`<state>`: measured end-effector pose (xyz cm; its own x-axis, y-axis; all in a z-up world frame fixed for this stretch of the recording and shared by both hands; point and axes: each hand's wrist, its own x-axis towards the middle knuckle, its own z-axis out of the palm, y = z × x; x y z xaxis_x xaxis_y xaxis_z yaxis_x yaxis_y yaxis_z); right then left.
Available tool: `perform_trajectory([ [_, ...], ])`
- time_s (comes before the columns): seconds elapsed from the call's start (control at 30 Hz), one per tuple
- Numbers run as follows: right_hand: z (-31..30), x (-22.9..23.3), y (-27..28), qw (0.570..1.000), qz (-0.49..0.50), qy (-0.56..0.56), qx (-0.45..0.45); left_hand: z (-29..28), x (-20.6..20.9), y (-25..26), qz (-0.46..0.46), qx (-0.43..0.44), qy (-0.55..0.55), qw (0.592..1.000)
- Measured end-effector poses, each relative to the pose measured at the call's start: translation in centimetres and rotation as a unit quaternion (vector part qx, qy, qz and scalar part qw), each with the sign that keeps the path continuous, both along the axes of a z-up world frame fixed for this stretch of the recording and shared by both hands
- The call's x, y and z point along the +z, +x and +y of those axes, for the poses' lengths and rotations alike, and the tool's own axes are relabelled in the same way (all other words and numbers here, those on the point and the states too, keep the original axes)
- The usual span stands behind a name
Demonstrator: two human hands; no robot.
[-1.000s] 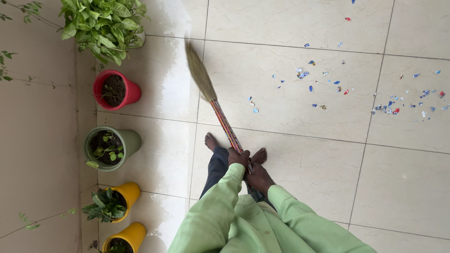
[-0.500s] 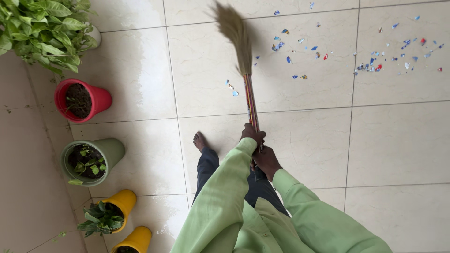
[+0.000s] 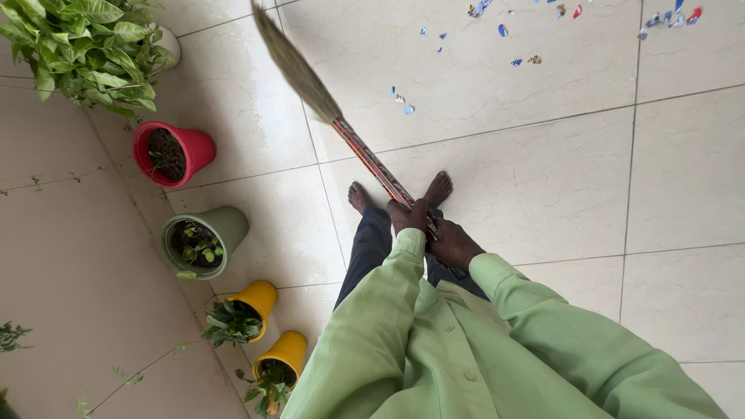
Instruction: The person sweeps debris on a tiled floor using a broom, moving the broom in short strokes across the floor and around potted plants.
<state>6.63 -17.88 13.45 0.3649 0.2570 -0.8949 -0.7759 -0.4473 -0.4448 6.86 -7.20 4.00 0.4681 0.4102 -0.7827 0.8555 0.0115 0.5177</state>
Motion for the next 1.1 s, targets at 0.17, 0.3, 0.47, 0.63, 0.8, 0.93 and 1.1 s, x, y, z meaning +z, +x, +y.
perform_trajectory([
  [0.17,-1.2,-2.0,-3.7,0.996,0.04,0.021,0.081,1.2,-5.8,-8.6,0.062,0.077,0.004,0.995],
  [0.3,-5.6,-2.0,-8.1,0.992,0.091,-0.06,0.06,-4.9,-7.5,-13.3,0.143,0.026,-0.066,0.987],
  [0.47,-11.0,1.7,-12.4,0.96,0.158,-0.108,-0.203,-13.7,-3.4,-11.8,0.178,-0.18,-0.158,0.954],
  [0.63,-9.8,2.0,-8.8,0.945,0.072,-0.101,-0.302,-14.4,0.5,-3.8,0.09,-0.277,-0.168,0.942],
  [0.8,-5.4,1.8,-2.3,0.958,-0.02,-0.048,-0.283,-9.3,0.8,2.9,-0.024,-0.234,-0.127,0.964],
  [0.93,-0.8,2.4,1.9,0.978,-0.023,-0.032,-0.203,-2.6,-0.7,5.2,-0.037,-0.183,-0.076,0.979],
  [1.1,3.1,1.6,5.5,0.996,-0.019,0.003,-0.085,3.9,-3.8,5.8,-0.016,-0.09,0.007,0.996],
])
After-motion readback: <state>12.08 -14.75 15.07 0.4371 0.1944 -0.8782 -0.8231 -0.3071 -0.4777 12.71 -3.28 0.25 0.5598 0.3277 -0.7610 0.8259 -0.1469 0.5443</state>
